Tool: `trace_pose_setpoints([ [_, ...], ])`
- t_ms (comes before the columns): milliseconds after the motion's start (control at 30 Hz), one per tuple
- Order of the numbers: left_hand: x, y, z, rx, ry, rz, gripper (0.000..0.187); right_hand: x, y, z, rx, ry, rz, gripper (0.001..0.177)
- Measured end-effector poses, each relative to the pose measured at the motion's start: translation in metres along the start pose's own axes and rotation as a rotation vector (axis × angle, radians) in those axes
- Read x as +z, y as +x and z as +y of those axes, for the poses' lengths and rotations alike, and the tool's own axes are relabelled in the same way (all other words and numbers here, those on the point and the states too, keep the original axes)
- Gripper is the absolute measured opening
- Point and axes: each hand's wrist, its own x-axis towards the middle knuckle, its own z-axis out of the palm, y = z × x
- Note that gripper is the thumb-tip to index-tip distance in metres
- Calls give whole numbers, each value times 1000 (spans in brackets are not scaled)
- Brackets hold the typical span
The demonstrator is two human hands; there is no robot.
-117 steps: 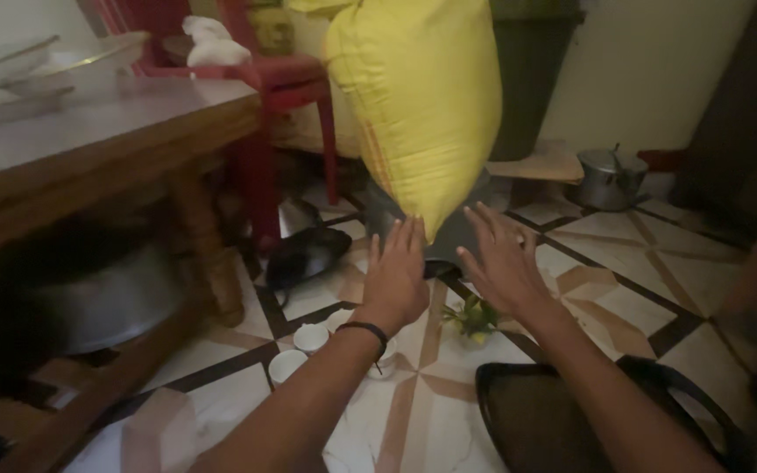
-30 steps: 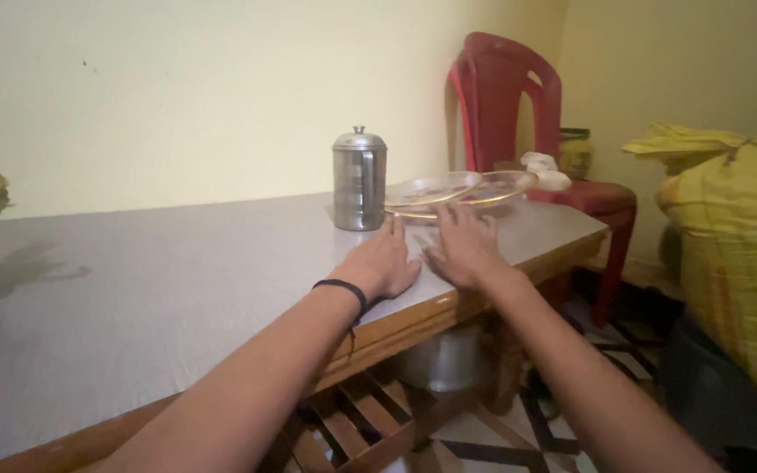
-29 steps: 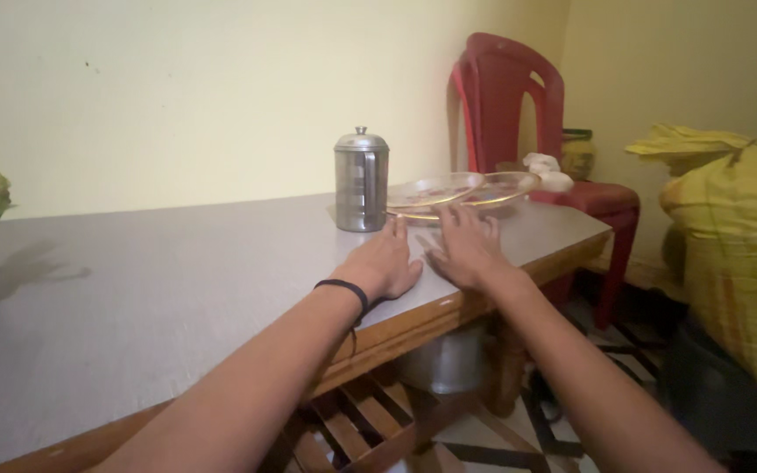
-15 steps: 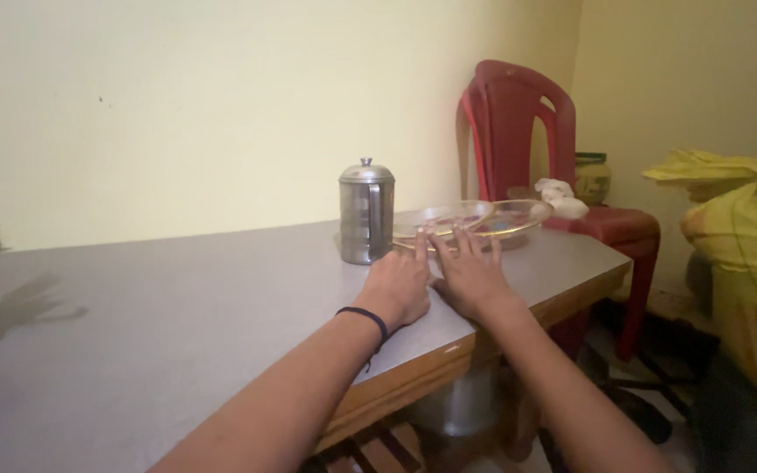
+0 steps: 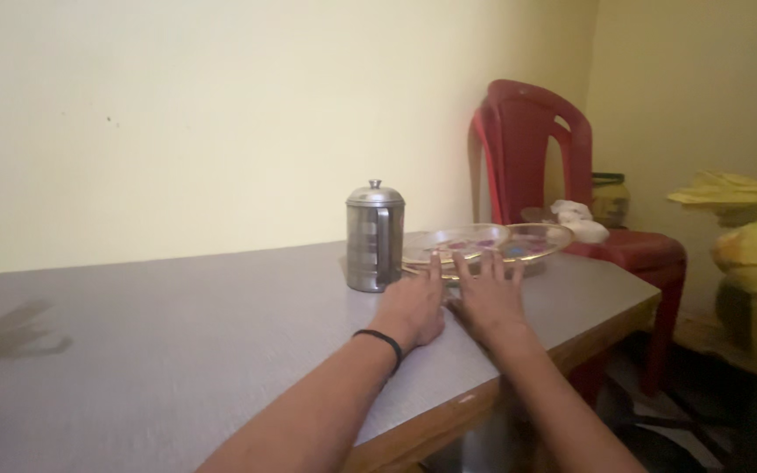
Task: The person moves a tray, several plates, a metal canister, and a small potted plant from a table to the floor. They place the items on the floor near a set of cups, arranging them in a specific order.
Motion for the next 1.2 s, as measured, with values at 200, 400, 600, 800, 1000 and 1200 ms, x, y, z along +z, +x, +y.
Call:
trace_pose_setpoints([
  [200, 15, 1, -1, 5, -55, 110, 84, 14, 8, 7, 37, -11, -30, 83],
  [400, 27, 5, -7, 41, -109, 169, 74, 25, 17, 7, -2, -93, -102, 79],
  [600, 29, 19, -14, 127, 66, -32, 80, 35, 29, 11, -23, -83, -165, 75],
  [800, 44, 37, -25, 206, 115, 34, 81, 43, 35, 12, -67, -115, -109, 75],
  [1000, 50, 52, -31, 212, 177, -2, 85, 50, 44, 15, -89, -81, -64, 83],
  [1200, 50, 58, -34, 165, -8, -15, 85, 34, 37, 15, -132, -46, -15, 79],
])
